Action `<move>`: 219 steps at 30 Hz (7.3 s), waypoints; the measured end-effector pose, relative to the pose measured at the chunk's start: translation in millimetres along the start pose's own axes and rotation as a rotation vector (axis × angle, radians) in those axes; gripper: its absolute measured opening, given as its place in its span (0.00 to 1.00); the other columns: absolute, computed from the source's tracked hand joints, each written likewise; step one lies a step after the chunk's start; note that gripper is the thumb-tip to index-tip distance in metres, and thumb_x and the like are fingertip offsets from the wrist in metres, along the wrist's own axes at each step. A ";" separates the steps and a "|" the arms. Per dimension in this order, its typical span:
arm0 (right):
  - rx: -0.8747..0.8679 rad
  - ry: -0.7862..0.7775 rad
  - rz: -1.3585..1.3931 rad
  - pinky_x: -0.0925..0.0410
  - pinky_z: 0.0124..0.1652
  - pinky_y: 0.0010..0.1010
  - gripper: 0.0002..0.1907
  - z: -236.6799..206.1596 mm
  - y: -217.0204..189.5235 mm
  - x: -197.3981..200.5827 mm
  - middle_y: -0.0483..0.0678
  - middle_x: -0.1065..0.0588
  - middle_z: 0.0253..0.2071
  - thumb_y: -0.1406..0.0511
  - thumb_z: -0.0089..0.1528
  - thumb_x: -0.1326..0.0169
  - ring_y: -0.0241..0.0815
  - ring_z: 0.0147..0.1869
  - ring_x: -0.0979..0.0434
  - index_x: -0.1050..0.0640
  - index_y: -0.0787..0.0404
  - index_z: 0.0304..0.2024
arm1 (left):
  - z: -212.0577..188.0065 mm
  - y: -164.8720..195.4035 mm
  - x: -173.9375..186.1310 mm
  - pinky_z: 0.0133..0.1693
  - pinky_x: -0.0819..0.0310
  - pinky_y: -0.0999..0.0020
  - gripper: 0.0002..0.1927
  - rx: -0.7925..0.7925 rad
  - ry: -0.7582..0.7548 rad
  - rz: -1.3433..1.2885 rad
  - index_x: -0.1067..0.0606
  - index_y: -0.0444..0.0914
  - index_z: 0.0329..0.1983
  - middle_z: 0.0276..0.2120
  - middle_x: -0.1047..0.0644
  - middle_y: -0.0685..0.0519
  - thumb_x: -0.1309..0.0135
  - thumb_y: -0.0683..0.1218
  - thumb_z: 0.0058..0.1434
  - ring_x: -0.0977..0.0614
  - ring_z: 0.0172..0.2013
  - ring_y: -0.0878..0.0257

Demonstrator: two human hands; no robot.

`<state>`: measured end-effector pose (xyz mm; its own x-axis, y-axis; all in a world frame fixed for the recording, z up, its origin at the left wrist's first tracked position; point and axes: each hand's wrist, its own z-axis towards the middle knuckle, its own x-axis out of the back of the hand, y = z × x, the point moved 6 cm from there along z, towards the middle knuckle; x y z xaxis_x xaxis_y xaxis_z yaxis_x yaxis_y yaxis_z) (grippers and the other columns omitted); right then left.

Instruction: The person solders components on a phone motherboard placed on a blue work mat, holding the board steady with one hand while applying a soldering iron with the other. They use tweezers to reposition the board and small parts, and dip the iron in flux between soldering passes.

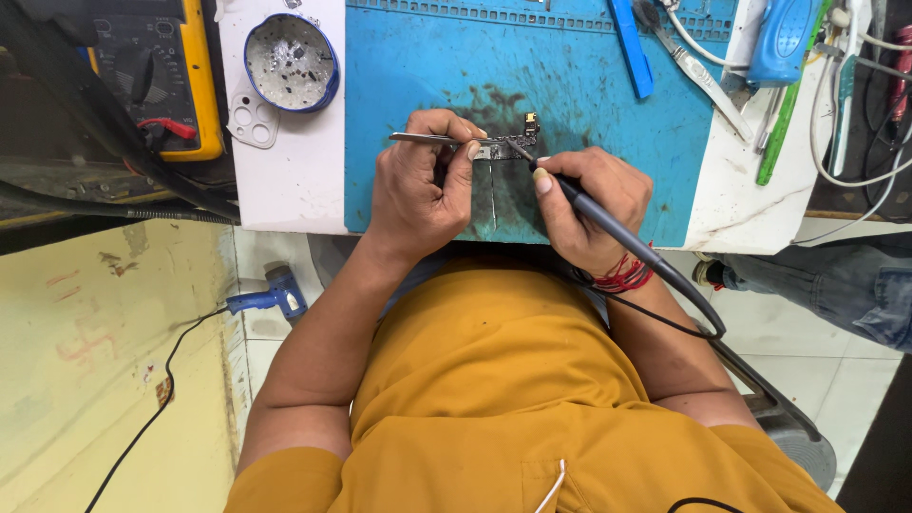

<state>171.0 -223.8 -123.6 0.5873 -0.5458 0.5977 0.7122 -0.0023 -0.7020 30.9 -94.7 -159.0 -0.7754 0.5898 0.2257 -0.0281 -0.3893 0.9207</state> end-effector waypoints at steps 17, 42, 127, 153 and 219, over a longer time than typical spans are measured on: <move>-0.003 -0.010 -0.006 0.34 0.34 0.33 0.02 -0.8 -0.3 0.1 0.51 0.24 0.31 0.72 0.65 0.39 0.46 0.30 0.25 0.21 0.64 0.39 | -0.6 -1.2 -0.2 0.31 0.27 0.75 0.11 0.018 0.007 -0.006 0.33 0.36 0.48 0.41 0.19 0.51 0.45 0.33 0.70 0.22 0.28 0.71; -0.002 0.005 -0.033 0.34 0.33 0.34 0.03 -1.2 -0.1 -0.7 0.51 0.24 0.30 0.72 0.64 0.39 0.47 0.30 0.25 0.21 0.63 0.39 | 0.0 -2.3 -0.6 0.31 0.27 0.75 0.11 0.009 0.009 0.004 0.33 0.36 0.47 0.41 0.20 0.51 0.45 0.33 0.70 0.22 0.28 0.71; 0.027 -0.005 -0.042 0.33 0.33 0.35 0.02 -1.5 0.5 0.4 0.51 0.23 0.31 0.71 0.65 0.40 0.48 0.31 0.24 0.21 0.63 0.39 | 0.9 -3.1 -2.3 0.29 0.29 0.76 0.11 0.033 0.004 -0.007 0.34 0.36 0.48 0.40 0.19 0.52 0.45 0.33 0.70 0.24 0.27 0.73; 0.034 0.003 -0.036 0.34 0.31 0.32 0.03 -2.8 1.7 0.7 0.50 0.24 0.30 0.71 0.66 0.40 0.47 0.30 0.25 0.22 0.63 0.39 | 1.0 -2.2 -3.0 0.29 0.29 0.76 0.11 0.006 0.006 0.007 0.34 0.37 0.48 0.40 0.20 0.51 0.45 0.32 0.69 0.25 0.26 0.72; -0.014 -0.012 -0.059 0.35 0.31 0.35 0.03 -0.4 3.7 0.4 0.50 0.25 0.27 0.71 0.63 0.38 0.47 0.28 0.26 0.20 0.64 0.39 | 0.1 -3.4 -4.9 0.29 0.29 0.75 0.12 0.007 0.011 0.013 0.34 0.37 0.48 0.40 0.19 0.51 0.45 0.32 0.69 0.25 0.27 0.72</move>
<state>173.7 -224.4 -126.1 0.5489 -0.5346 0.6426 0.7405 -0.0457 -0.6706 34.8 -96.2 -163.2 -0.7828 0.5767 0.2338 -0.0138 -0.3918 0.9199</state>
